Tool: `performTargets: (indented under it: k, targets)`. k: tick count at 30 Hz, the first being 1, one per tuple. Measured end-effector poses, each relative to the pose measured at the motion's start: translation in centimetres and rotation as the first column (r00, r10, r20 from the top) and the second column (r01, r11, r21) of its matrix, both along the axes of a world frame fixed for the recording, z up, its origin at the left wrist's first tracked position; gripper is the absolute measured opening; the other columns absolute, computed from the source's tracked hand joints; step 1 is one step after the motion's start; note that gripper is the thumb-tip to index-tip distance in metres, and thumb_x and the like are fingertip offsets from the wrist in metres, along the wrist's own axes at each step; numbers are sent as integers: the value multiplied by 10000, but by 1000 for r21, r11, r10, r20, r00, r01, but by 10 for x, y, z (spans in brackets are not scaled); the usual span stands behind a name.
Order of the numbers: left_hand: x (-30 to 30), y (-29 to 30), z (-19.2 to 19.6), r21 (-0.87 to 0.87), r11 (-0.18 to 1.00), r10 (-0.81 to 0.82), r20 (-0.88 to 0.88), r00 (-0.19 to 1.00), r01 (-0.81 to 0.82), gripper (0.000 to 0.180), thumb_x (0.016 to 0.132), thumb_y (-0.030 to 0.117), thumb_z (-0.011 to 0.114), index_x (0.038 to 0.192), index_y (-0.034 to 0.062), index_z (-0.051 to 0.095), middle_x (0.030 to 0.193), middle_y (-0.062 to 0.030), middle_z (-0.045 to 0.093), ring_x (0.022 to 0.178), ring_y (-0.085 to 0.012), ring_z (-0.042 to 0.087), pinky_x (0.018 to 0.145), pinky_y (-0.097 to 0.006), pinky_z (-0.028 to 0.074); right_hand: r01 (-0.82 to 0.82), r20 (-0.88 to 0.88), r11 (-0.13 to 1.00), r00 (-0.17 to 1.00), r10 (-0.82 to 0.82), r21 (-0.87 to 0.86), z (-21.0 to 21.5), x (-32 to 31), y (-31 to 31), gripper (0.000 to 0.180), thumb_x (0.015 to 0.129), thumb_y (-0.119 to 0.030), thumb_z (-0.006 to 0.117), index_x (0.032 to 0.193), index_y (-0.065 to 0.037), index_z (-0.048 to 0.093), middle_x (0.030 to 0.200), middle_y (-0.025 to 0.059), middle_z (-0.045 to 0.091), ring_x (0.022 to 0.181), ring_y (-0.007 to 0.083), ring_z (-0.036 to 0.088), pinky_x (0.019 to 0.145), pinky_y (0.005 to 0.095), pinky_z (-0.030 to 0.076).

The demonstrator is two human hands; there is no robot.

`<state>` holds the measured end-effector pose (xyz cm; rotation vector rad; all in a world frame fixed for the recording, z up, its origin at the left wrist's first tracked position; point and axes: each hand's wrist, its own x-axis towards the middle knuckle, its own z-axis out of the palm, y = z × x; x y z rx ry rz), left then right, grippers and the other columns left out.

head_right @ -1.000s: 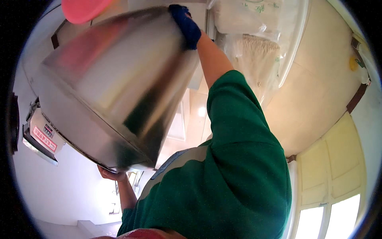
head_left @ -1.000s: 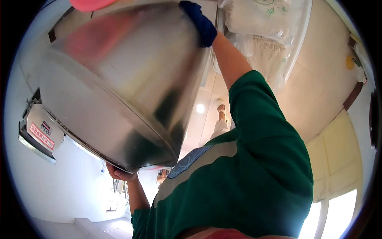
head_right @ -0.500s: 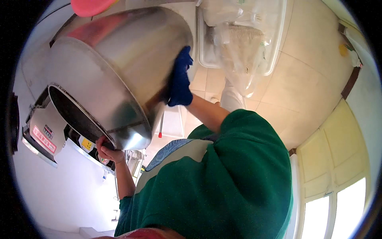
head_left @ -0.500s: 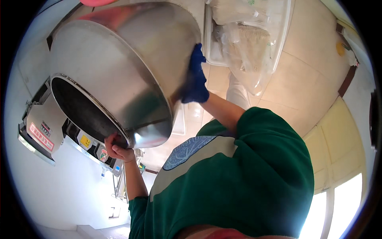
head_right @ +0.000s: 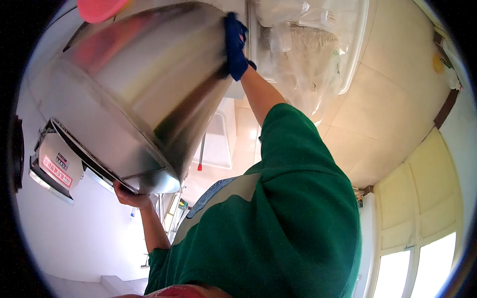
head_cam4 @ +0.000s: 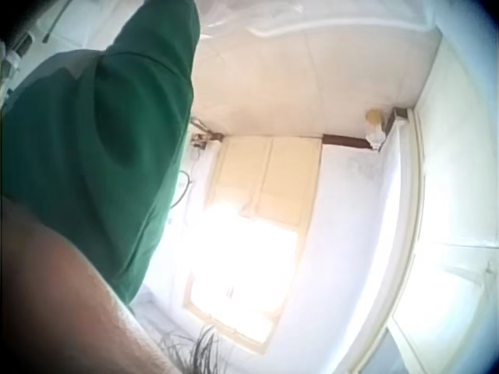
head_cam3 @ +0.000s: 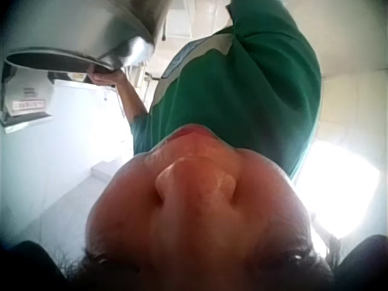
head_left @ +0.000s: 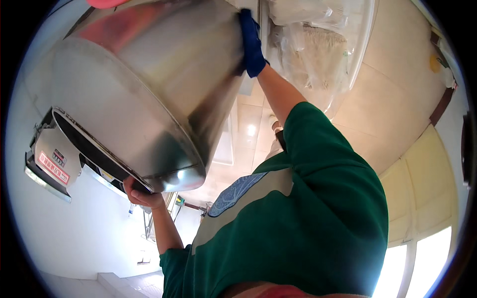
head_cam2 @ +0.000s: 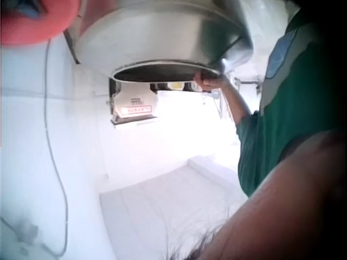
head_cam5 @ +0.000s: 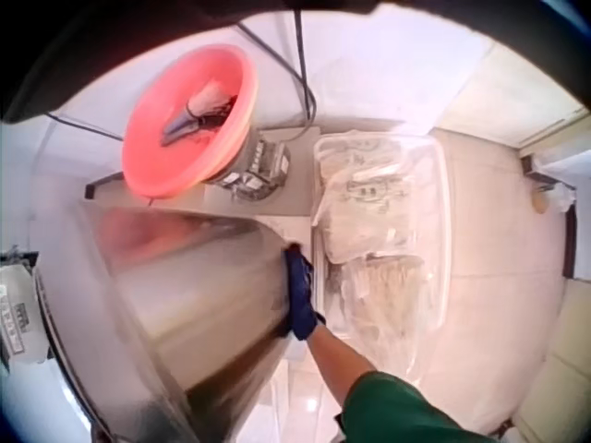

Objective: The person wipes the interior and exterior surfaces of a large stainless steel mixer bowl using a blue cloth, tilting the bowl to reach different areas.

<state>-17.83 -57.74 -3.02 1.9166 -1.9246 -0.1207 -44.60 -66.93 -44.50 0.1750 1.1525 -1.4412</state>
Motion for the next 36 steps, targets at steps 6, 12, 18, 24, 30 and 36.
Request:
performTargets:
  k: [6, 12, 18, 24, 30, 36]
  targets:
    - [0, 6, 0, 18, 999, 36, -137, 990, -34, 590, 954, 508, 338, 886, -12, 608, 769, -59, 546, 662, -148, 488, 589, -281, 362, 179, 215, 982, 963, -163, -56, 120, 31, 51, 579, 980, -506, 405, 1372, -81, 436, 1327, 68, 500, 1170, 197, 487, 1018, 316, 386]
    - [3, -1, -2, 26, 1000, -4, -171, 985, 8, 564, 969, 463, 354, 907, -13, 651, 748, -67, 567, 672, -165, 505, 608, -282, 386, 219, -112, 696, 911, -397, -684, 254, 43, 56, 637, 979, -541, 375, 1447, -111, 338, 1360, 39, 452, 1194, 179, 458, 1042, 328, 359]
    - [3, -4, 0, -3, 997, -70, -194, 979, 71, 408, 965, 336, 408, 979, 21, 667, 803, -69, 619, 716, -154, 556, 660, -270, 430, -352, -606, 887, 788, 109, -299, 245, 30, 24, 504, 985, -382, 391, 1407, -111, 346, 1379, 46, 406, 1263, 216, 371, 1066, 378, 289]
    - [-3, -17, -3, -376, 898, -220, 66, 973, 229, 279, 919, 275, 537, 1082, 82, 655, 1144, -112, 594, 1043, -278, 541, 902, -365, 421, -84, 219, 994, 971, 97, -66, 206, 10, 37, 431, 950, -408, 442, 1293, -152, 495, 1223, 71, 543, 1144, 255, 466, 999, 426, 361]
    - [-33, 46, 32, -607, 795, -104, -129, 986, 4, 293, 919, 202, 589, 1173, 57, 591, 1305, -139, 472, 1217, -290, 401, 987, -378, 355, -140, 404, 985, 899, 169, -99, 279, 77, 97, 422, 938, -397, 467, 1277, -153, 521, 1213, 88, 557, 1141, 275, 473, 997, 440, 367]
    - [0, 250, 38, -230, 939, 156, -378, 913, -255, 260, 925, 121, 559, 1171, 36, 560, 1332, -153, 439, 1217, -270, 437, 904, -353, 434, -246, 395, 939, 859, 326, -238, 347, 131, 140, 442, 937, -367, 479, 1312, -134, 486, 1277, 102, 509, 1197, 286, 435, 1027, 438, 339]
